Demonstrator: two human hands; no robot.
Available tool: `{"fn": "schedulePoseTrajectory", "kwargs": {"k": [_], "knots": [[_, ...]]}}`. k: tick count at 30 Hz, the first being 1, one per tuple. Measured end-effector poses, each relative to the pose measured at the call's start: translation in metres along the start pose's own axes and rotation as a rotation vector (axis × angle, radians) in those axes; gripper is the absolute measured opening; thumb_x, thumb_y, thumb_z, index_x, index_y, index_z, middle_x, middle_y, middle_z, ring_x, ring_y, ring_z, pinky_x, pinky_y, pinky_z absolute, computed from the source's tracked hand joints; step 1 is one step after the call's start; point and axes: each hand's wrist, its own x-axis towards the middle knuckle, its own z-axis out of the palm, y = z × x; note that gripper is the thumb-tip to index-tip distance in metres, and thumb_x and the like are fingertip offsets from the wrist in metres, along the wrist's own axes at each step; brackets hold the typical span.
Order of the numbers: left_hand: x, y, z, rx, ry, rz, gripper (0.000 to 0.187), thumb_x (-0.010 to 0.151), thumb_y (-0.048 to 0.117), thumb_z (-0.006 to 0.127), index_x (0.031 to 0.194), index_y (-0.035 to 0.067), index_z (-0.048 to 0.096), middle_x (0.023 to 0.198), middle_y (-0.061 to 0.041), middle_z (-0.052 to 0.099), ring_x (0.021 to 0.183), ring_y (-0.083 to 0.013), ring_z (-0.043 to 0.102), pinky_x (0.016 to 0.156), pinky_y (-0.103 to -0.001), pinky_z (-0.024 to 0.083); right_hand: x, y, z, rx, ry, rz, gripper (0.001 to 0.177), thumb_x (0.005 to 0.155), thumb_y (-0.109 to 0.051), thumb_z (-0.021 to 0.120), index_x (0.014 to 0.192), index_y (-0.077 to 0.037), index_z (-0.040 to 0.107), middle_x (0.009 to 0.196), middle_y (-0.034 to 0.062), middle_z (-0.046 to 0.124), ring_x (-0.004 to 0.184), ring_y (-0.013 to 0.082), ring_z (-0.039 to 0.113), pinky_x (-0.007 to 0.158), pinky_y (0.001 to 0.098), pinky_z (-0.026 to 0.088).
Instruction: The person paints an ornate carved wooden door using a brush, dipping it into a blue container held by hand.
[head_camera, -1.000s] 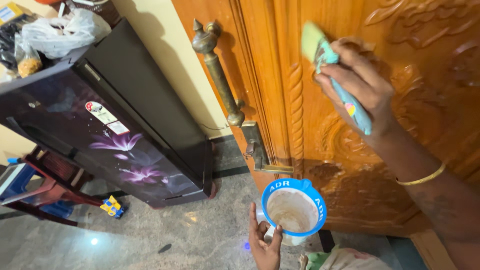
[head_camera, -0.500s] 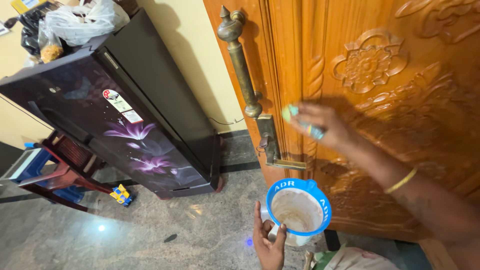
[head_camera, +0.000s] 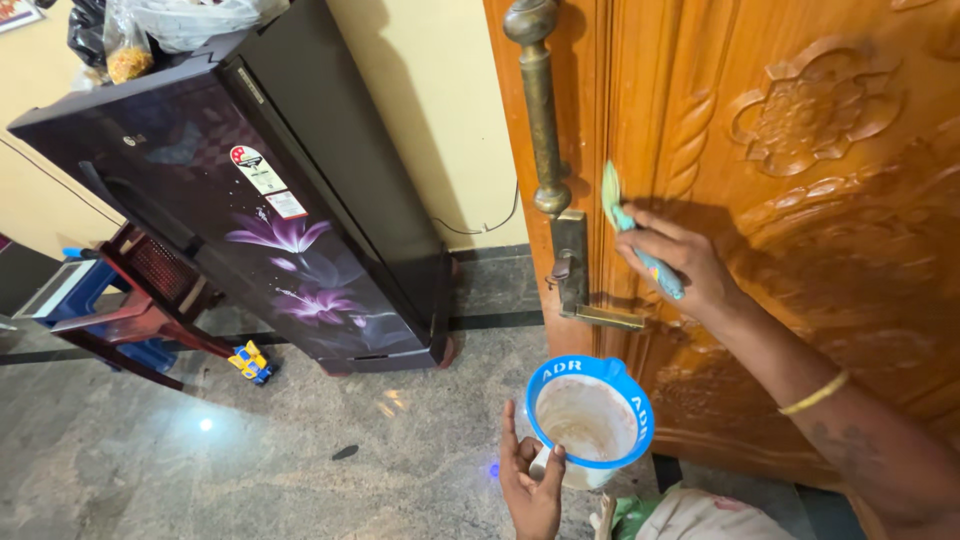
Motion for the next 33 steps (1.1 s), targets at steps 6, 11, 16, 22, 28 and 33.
{"fn": "schedulePoseTrajectory", "kwargs": {"k": [6,11,16,22,28,33], "knots": [[0.007,0.000,-0.003,0.018,-0.033,-0.007,0.091,0.079,-0.008,0.071,0.158,0.009,0.028,0.073,-0.002,0.067,0.068,-0.0084,0.064,0.059,-0.021,0.044,0.043,0.011,0.003,0.238,-0.350,-0.214,0.023,0.090,-0.007,0.075,0.113,-0.007,0.074,0.127,0.0158,0.073,0.110,0.0242,0.076,0.094,0.0321,0.064],[0.011,-0.006,-0.002,0.000,-0.054,0.019,0.091,0.080,-0.009,0.070,0.159,0.007,0.027,0.075,-0.003,0.067,0.075,-0.0088,0.067,0.070,-0.021,0.051,0.071,0.026,0.006,0.275,-0.423,-0.314,0.020,0.089,-0.008,0.074,0.108,-0.002,0.073,0.125,0.0165,0.073,0.112,0.0290,0.074,0.095,0.0369,0.061],[0.015,-0.010,0.002,0.001,-0.096,-0.015,0.092,0.083,-0.007,0.072,0.162,0.007,0.027,0.074,-0.003,0.060,0.073,-0.0098,0.060,0.071,-0.023,0.048,0.057,0.047,-0.017,0.043,-0.398,-0.171,0.015,0.088,-0.011,0.074,0.101,-0.004,0.073,0.117,0.0156,0.075,0.102,0.0282,0.076,0.086,0.0351,0.061],[0.012,-0.008,0.001,-0.022,-0.108,-0.003,0.092,0.081,-0.008,0.071,0.159,0.007,0.026,0.080,-0.003,0.066,0.080,-0.0108,0.066,0.074,-0.024,0.053,0.040,0.018,-0.035,-0.307,-0.596,0.039,0.024,0.076,-0.006,0.075,0.100,-0.008,0.076,0.105,0.0120,0.079,0.092,0.0300,0.076,0.082,0.0391,0.061],[0.006,-0.009,-0.007,0.003,-0.065,-0.020,0.091,0.081,-0.008,0.071,0.160,0.007,0.028,0.080,-0.003,0.066,0.081,-0.0108,0.066,0.072,-0.024,0.052,0.069,0.021,-0.001,-0.003,-0.436,-0.216,0.018,0.087,-0.012,0.076,0.105,-0.009,0.075,0.117,0.0132,0.076,0.097,0.0248,0.076,0.083,0.0351,0.063],[0.007,-0.004,-0.007,-0.007,-0.088,-0.034,0.091,0.082,-0.007,0.071,0.160,0.007,0.026,0.078,-0.004,0.066,0.079,-0.0116,0.067,0.071,-0.024,0.052,0.077,0.045,-0.015,0.135,-0.451,-0.310,0.019,0.089,-0.014,0.075,0.108,-0.009,0.074,0.111,0.0084,0.077,0.101,0.0243,0.078,0.087,0.0336,0.065]]}}
